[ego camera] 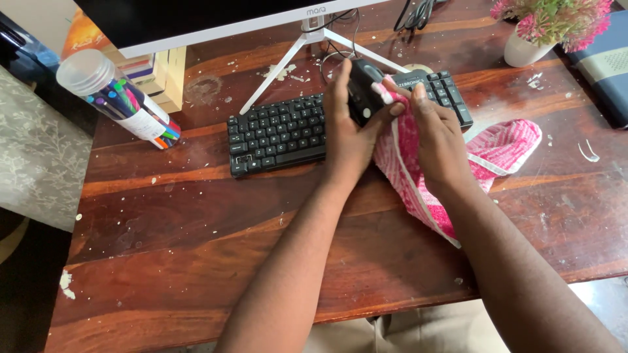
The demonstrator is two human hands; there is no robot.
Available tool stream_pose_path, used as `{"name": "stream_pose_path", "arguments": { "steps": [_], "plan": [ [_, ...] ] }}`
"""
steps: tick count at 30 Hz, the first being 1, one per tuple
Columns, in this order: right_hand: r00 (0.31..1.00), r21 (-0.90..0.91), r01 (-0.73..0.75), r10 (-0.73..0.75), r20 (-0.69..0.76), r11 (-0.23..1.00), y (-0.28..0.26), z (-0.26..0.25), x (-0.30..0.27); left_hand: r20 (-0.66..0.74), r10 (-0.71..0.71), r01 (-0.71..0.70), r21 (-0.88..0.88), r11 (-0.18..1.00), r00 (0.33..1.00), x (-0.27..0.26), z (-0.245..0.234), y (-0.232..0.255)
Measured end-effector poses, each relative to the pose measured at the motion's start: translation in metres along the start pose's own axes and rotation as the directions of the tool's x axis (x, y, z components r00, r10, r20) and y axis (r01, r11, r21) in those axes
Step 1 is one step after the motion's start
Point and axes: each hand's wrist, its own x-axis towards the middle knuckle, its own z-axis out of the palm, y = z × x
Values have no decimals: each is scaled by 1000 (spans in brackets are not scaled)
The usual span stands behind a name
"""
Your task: The person wipes a computer keyboard, monitor, a small potted plant, a mouse, and a notebook with a pink and white cloth. The person moves the plant aside to clean the area underneath, then returns it. The person wipes each item individually and places them back on the desk.
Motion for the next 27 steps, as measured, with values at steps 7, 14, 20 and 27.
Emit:
{"name": "stream_pose_path", "arguments": {
  "steps": [7, 14, 20, 27],
  "plan": [
    [996, -135, 86, -86, 10, 987, -24, 7, -2, 115, 212, -218, 40, 975, 970, 5, -7, 31],
    [993, 41, 92, -88, -80, 995, -26, -1, 2, 200, 195, -167, -150, 974, 960, 3, -14, 48],
    [981, -46, 183, -186, -60, 982, -17, -8, 7, 235, 153, -123, -140, 983, 960, 8, -17, 43],
    [934, -97, 306, -318, -161, 947, -32, -19, 1, 173, 163, -179, 78, 981, 971, 6, -14, 36]
  ]
}}
